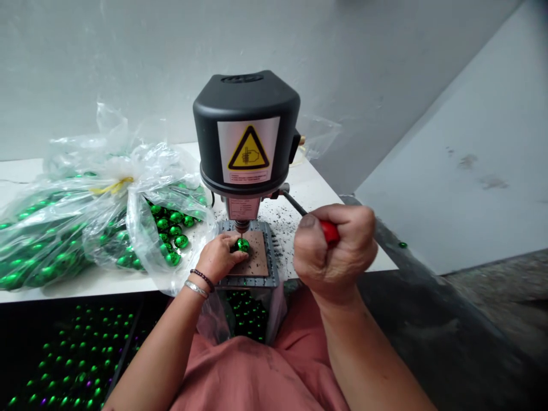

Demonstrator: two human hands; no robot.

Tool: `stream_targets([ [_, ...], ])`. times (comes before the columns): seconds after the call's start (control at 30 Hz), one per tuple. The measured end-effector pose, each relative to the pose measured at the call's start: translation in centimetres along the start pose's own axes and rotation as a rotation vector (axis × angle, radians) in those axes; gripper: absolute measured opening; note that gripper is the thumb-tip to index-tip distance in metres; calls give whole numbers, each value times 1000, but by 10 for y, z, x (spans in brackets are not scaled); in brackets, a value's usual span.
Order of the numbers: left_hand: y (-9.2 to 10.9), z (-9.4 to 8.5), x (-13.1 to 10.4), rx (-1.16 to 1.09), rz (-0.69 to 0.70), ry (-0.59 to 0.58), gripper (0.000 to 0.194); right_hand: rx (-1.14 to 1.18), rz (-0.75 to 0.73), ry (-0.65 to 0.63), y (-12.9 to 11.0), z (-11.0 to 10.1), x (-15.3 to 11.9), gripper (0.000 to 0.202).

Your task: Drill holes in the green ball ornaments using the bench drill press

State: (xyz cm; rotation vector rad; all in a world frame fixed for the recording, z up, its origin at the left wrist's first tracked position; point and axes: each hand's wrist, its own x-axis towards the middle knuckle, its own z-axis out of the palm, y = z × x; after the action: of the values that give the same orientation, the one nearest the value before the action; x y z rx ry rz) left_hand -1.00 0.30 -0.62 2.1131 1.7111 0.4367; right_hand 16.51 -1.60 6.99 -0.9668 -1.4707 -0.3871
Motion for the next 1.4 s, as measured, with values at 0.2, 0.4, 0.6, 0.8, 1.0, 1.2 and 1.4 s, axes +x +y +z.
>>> stream_targets([
  [0.2,2,0,-1,-37,-33,4,24,51,31,11,1,3,-11,4],
  [0.4,2,-1,-1,-66,-64,3,25,168,63,-27,6,8,-34,5],
  [0.6,2,2,1,-43,-72,20,29,180,76,51,2,12,-20,3],
  [0.8,4,-7,-12,-28,-95,4,29,106,215,29,-3,25,62,18],
  [1.0,-1,-22,-35,-263,87,-274,48,140,307,15,-2,33,73,20],
  [1.2,-4,-15,-29,-1027,-403,58,55,196,343,-9,-5,30,72,22],
  [1.4,2,-21,-23,-1637,-690,61,38,231,361,-31,-3,29,72,20],
])
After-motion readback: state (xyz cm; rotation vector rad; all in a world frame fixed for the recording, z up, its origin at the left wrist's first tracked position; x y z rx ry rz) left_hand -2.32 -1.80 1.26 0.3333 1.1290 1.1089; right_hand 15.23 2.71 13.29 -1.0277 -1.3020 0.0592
